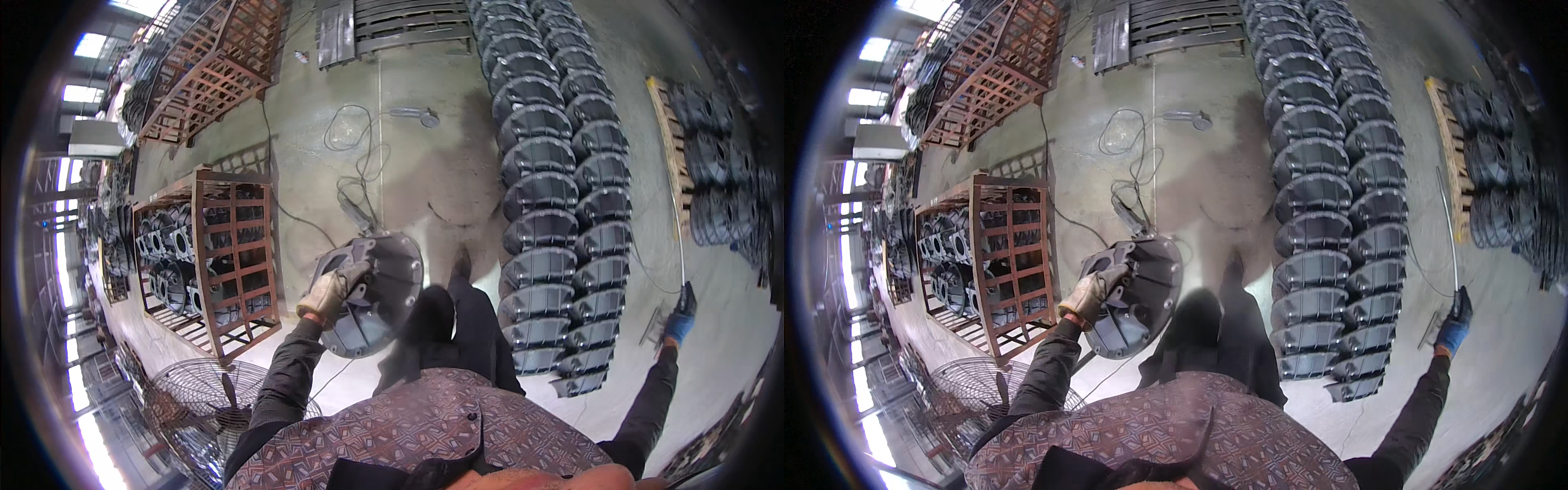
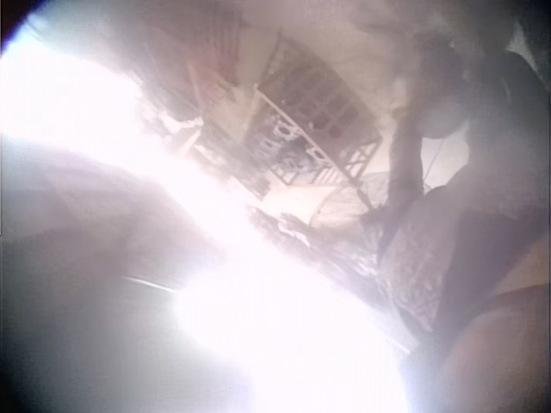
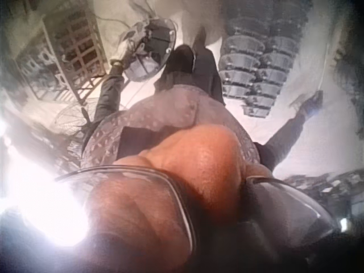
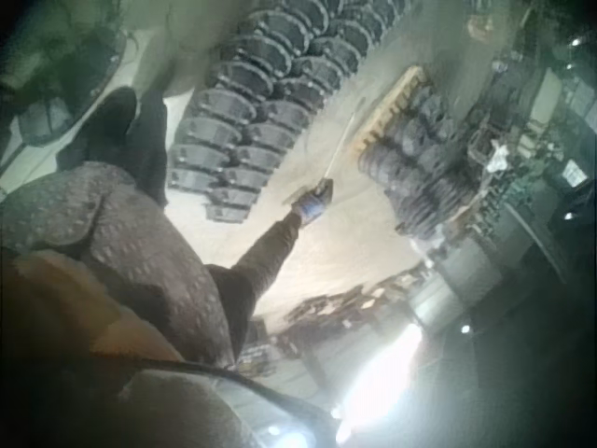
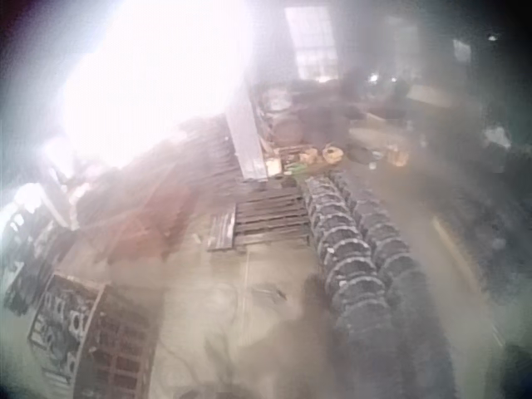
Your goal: The person uses a handheld tool to spray or wipe the surfaces of stacked metal parts in a warehouse. They move between rows, handling the tool and occasionally lifting parts to access different sides.
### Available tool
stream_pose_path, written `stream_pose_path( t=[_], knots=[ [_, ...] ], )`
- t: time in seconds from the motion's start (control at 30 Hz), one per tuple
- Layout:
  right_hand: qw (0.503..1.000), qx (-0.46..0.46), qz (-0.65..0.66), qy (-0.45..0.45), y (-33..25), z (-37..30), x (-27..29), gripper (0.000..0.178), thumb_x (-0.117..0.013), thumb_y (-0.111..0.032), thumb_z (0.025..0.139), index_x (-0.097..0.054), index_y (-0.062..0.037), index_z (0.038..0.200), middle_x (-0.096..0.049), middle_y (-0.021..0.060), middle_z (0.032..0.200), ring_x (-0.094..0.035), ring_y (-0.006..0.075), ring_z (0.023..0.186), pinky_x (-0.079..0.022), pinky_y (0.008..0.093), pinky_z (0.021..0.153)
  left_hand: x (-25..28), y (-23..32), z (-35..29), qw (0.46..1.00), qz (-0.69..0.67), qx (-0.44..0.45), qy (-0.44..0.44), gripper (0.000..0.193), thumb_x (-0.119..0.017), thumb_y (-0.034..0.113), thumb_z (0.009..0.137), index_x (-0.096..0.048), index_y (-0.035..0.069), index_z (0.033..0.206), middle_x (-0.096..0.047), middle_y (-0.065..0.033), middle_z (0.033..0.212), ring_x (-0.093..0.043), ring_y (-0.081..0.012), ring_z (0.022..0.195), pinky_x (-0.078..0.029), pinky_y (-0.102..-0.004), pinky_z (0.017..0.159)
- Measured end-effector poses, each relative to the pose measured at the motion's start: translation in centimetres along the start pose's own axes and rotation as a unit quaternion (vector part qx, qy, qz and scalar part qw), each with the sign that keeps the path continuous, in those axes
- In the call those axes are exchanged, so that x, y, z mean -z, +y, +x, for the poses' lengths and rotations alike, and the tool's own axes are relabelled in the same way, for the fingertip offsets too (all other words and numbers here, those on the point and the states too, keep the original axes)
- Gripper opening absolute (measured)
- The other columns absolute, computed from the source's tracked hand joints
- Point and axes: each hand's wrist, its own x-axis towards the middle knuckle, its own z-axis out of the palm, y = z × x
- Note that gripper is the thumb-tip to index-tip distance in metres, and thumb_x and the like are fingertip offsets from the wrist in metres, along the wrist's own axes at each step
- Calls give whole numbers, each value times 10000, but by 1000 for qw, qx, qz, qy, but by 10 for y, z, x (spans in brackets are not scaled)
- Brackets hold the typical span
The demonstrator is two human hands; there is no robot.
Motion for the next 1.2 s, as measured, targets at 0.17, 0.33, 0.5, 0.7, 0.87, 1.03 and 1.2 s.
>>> stream_pose_path(
  t=[0.17,0.33,0.5,0.7,0.87,1.03,1.2],
  knots=[
    [991,-37,119,-40,-108,127,-124,311,-557,-120,1063,-681,13,1316,-718,140,1291,-657,229,1199,-480,357,1084,103,4,60,960,-205,167,93,416,-472,273,1087,-606,53,1413,-655,-122,1388,-607,-231,1272,-418,-331,1108],
    [992,11,97,-83,-212,233,-217,342,-552,-30,1017,-658,20,1338,-715,150,1280,-665,266,1195,-502,363,1058,201,-32,158,939,-245,173,166,402,-467,215,1074,-596,67,1425,-635,-129,1419,-580,-244,1326,-405,-335,1140],
    [984,-78,102,-121,-295,293,-285,371,-599,-100,999,-665,-42,1359,-713,165,1282,-671,301,1174,-515,380,1021,282,-94,288,957,-185,127,181,422,-511,84,1019,-569,97,1436,-634,-142,1422,-586,-301,1336,-435,-359,1126],
    [970,-67,142,-187,-335,363,-377,362,-585,-80,1011,-652,-15,1361,-711,149,1288,-646,264,1198,-484,363,1053,375,-99,460,900,-351,224,127,372,-561,235,1041,-628,59,1361,-704,-89,1231,-642,-193,1108,-470,-305,994],
    [957,-166,69,-226,-363,434,-473,327,-611,-112,1016,-659,-24,1327,-726,163,1224,-668,263,1126,-525,369,993,472,-41,615,847,-410,319,110,470,-582,391,1045,-678,29,1329,-704,-41,1236,-626,-150,1118,-462,-291,1005],
    [939,-207,164,-221,-422,533,-535,356,-637,-93,1007,-638,-53,1361,-744,137,1120,-685,229,998,-548,356,881,550,-16,770,890,-343,278,111,394,-626,403,1028,-732,42,1146,-699,3,1034,-616,-98,899,-484,-256,817],
    [927,-197,215,-235,-485,602,-547,344,-634,-54,993,-657,-68,1336,-707,49,963,-627,157,857,-529,331,764,595,-40,915,928,-317,182,64,411,-551,297,1074,-660,-40,1282,-698,-13,1117,-617,-105,1001,-476,-271,899]
  ],
)
